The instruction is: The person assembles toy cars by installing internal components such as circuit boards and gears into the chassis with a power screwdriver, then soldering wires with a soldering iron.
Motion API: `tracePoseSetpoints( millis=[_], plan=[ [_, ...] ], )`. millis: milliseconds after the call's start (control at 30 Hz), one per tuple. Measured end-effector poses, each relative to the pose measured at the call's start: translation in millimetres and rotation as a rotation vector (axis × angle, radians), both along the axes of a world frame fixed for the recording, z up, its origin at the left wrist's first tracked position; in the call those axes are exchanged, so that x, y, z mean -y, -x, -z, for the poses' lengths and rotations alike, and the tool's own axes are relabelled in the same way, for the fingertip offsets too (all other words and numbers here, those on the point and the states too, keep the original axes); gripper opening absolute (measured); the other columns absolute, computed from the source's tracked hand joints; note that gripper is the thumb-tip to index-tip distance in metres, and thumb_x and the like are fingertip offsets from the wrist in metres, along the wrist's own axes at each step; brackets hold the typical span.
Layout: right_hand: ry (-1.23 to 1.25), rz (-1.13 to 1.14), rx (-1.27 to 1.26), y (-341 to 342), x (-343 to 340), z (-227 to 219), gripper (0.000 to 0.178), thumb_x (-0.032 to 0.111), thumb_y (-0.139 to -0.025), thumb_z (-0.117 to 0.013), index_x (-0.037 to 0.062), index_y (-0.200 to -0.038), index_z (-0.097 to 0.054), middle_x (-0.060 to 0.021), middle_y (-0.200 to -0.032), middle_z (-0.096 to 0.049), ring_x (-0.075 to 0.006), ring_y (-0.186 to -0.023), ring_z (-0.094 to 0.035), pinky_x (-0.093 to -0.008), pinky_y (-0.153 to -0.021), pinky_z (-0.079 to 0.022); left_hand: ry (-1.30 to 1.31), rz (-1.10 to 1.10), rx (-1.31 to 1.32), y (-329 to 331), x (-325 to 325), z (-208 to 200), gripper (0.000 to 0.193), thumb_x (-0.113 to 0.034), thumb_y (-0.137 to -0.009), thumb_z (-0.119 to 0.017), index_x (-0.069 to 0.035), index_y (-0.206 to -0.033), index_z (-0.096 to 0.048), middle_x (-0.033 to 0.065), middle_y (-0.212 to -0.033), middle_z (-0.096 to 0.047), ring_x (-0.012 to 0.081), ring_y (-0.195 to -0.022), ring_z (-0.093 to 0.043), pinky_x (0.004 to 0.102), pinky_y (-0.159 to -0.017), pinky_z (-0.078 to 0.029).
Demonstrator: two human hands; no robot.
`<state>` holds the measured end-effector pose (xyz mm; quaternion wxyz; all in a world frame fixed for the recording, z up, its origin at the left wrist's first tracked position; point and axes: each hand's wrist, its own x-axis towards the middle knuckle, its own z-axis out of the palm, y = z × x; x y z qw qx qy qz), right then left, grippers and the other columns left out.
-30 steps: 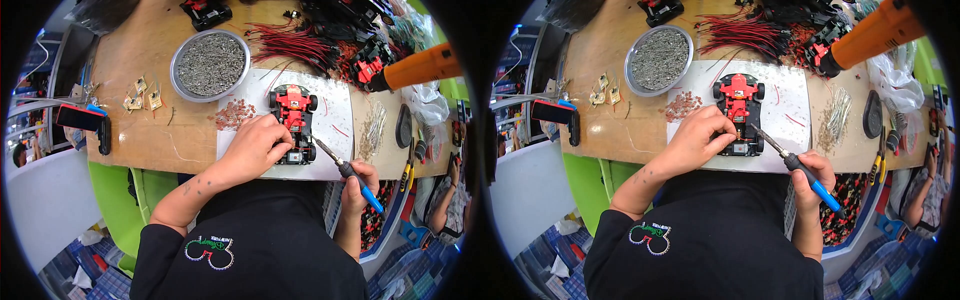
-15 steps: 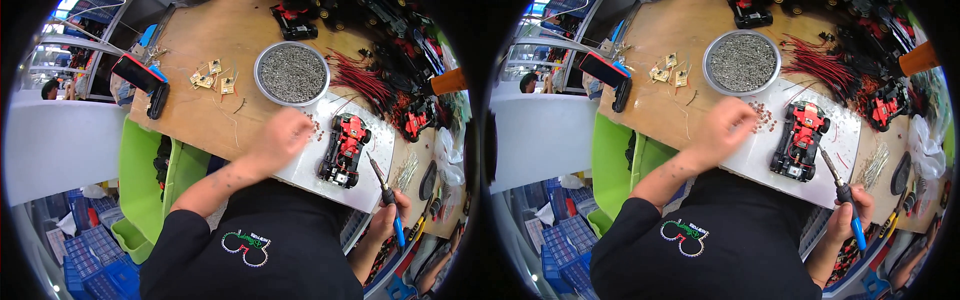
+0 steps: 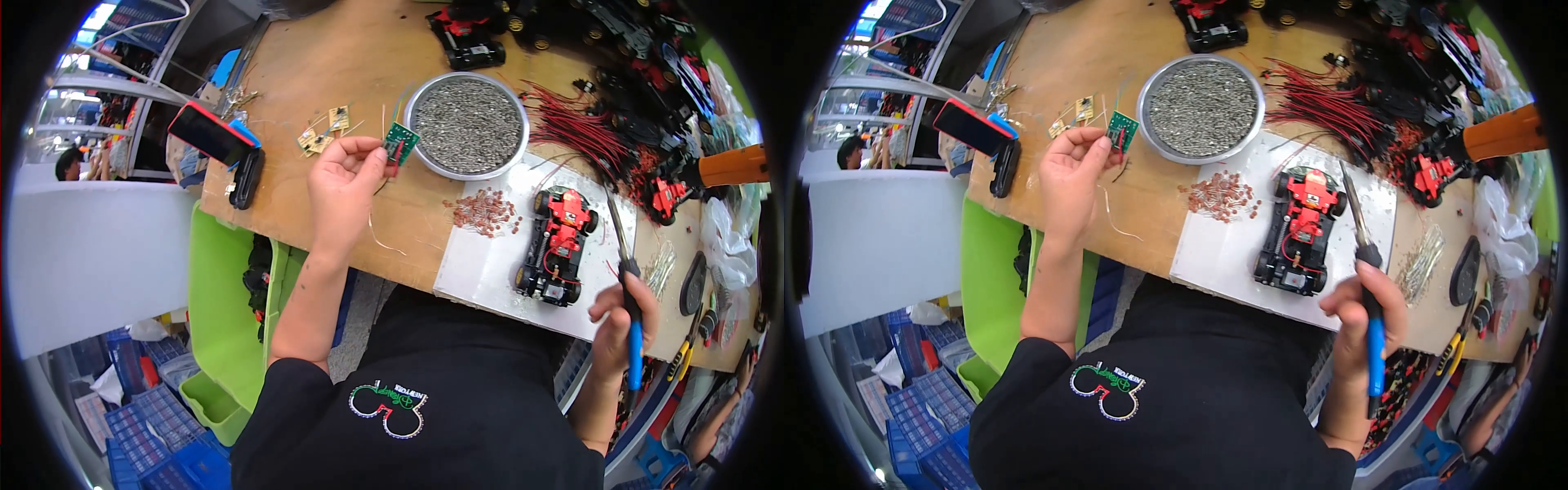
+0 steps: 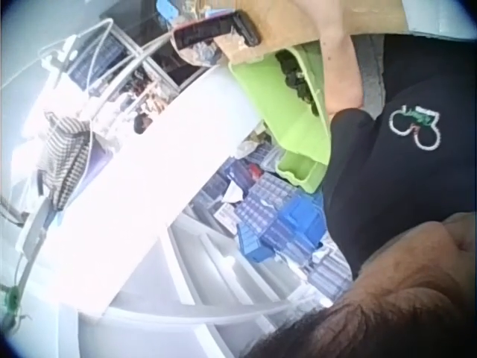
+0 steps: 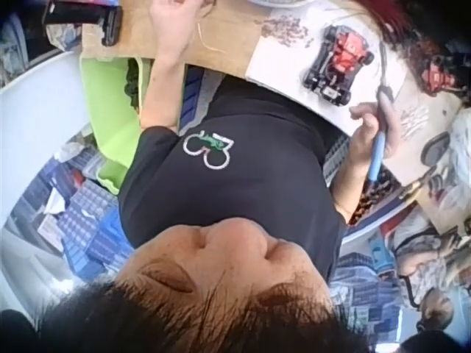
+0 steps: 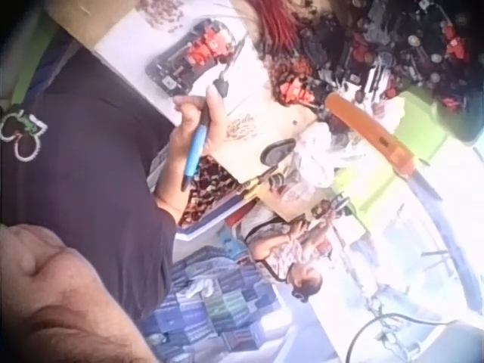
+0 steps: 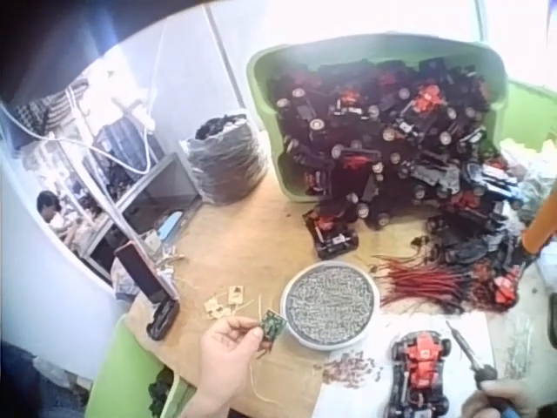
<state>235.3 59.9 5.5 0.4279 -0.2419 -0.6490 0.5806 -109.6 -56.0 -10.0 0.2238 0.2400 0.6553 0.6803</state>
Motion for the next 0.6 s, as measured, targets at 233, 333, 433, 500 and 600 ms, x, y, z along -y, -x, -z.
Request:
tracePoseSetpoints(
  millis=[233, 333, 433, 500, 600],
  plan=[
    [-0.054, 0.054, 0.153, 76, 6, -22, 0.045, -0.003, -0.082, -0.077, 0.004, -0.122, -0.059, -0.0073, -0.104, -0.068, -0.0146, -0.09, -0.066, -0.0263, -0.082, -0.053, -0.242, 0.369, 0.505, -99, -28, -24, 0.021, 0.004, -0.091, -0.065, -0.001, -0.106, -0.052, 0.0072, -0.1, -0.061, 0.0153, -0.092, -0.065, 0.037, -0.083, -0.061],
    [-0.041, 0.093, 0.162, 73, 4, -17, 0.041, -0.001, -0.082, -0.077, 0.0069, -0.118, -0.059, -0.0021, -0.094, -0.063, -0.0109, -0.082, -0.061, -0.0245, -0.075, -0.051, -0.148, 0.52, 0.46, -127, -30, -23, 0.024, 0.004, -0.091, -0.067, -0.003, -0.106, -0.05, 0.0056, -0.101, -0.059, 0.0108, -0.098, -0.061, 0.0286, -0.086, -0.055],
    [0.032, 0.133, 0.216, 60, 0, -17, 0.037, -0.003, -0.085, -0.074, 0.0089, -0.117, -0.059, -0.0002, -0.089, -0.06, -0.0086, -0.08, -0.059, -0.0224, -0.073, -0.05, -0.194, 0.423, -0.325, -124, -41, -27, 0.026, 0.005, -0.086, -0.069, -0.003, -0.108, -0.058, 0.0085, -0.104, -0.065, 0.02, -0.099, -0.062, 0.0325, -0.086, -0.05],
    [0.07, 0.116, 0.217, 53, -1, -18, 0.036, -0.003, -0.086, -0.073, 0.008, -0.118, -0.059, 0.0002, -0.089, -0.06, -0.0086, -0.08, -0.059, -0.0225, -0.074, -0.05, -0.267, 0.359, -0.923, -123, -50, -35, 0.028, -0.003, -0.088, -0.067, -0.005, -0.115, -0.066, 0.0086, -0.113, -0.069, 0.0312, -0.105, -0.06, 0.0393, -0.09, -0.044],
    [0.16, 0.079, 0.126, 48, 0, -21, 0.035, -0.003, -0.088, -0.072, 0.0061, -0.119, -0.057, -0.0001, -0.091, -0.06, -0.009, -0.084, -0.058, -0.0231, -0.078, -0.049, -0.065, 0.569, -0.893, -118, -56, -32, 0.028, -0.011, -0.092, -0.063, -0.008, -0.12, -0.066, 0.0058, -0.117, -0.069, 0.0301, -0.113, -0.056, 0.04, -0.096, -0.038]
  ],
)
